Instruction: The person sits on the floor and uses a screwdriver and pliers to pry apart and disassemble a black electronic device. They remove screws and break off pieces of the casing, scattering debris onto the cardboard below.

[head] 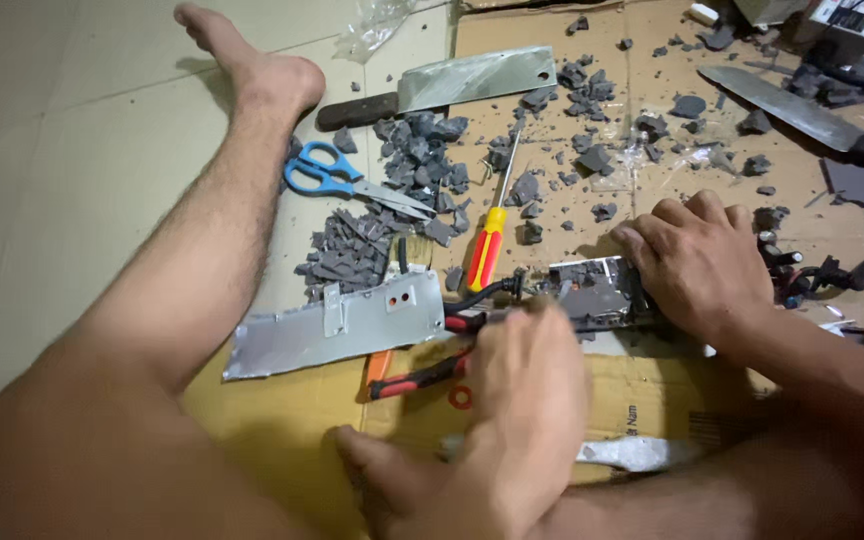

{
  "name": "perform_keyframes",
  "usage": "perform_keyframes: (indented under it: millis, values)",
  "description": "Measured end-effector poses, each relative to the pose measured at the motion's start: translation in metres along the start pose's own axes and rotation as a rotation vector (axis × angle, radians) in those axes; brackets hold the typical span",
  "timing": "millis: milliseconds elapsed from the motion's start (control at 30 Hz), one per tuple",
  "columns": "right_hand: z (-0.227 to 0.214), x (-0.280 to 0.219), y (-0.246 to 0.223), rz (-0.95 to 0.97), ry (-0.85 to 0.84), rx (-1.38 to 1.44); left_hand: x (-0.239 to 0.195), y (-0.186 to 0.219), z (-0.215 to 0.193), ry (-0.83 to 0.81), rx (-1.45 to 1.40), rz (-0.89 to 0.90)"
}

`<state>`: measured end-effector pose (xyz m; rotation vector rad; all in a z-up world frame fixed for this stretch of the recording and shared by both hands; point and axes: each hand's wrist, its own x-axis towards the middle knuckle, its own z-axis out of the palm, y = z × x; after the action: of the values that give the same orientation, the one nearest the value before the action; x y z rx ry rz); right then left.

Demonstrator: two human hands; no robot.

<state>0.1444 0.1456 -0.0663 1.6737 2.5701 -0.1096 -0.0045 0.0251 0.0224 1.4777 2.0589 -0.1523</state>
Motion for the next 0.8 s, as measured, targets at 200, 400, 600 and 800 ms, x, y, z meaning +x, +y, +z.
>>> perform_keyframes:
  millis: [200, 400, 600, 800]
  values:
    - [0.014, 0.0, 0.005, -0.035, 0.138, -0.093, 0.001, -0.028, 0.051, 0.365, -0.285, 0.168]
    - [0.021, 0.0, 0.006, -0.047, 0.269, 0.059, -0.006, -0.004, -0.018, -0.006, -0.385, -0.072]
    - [-0.007, 0.001, -0.001, 0.013, -0.045, 0.042, 0.011, -0.033, -0.068, 0.007, -0.055, 0.043]
    - [-0.002, 0.004, 0.006, -0.12, 0.043, 0.093, 0.034, -0.037, -0.077, 0.063, 0.321, 0.276]
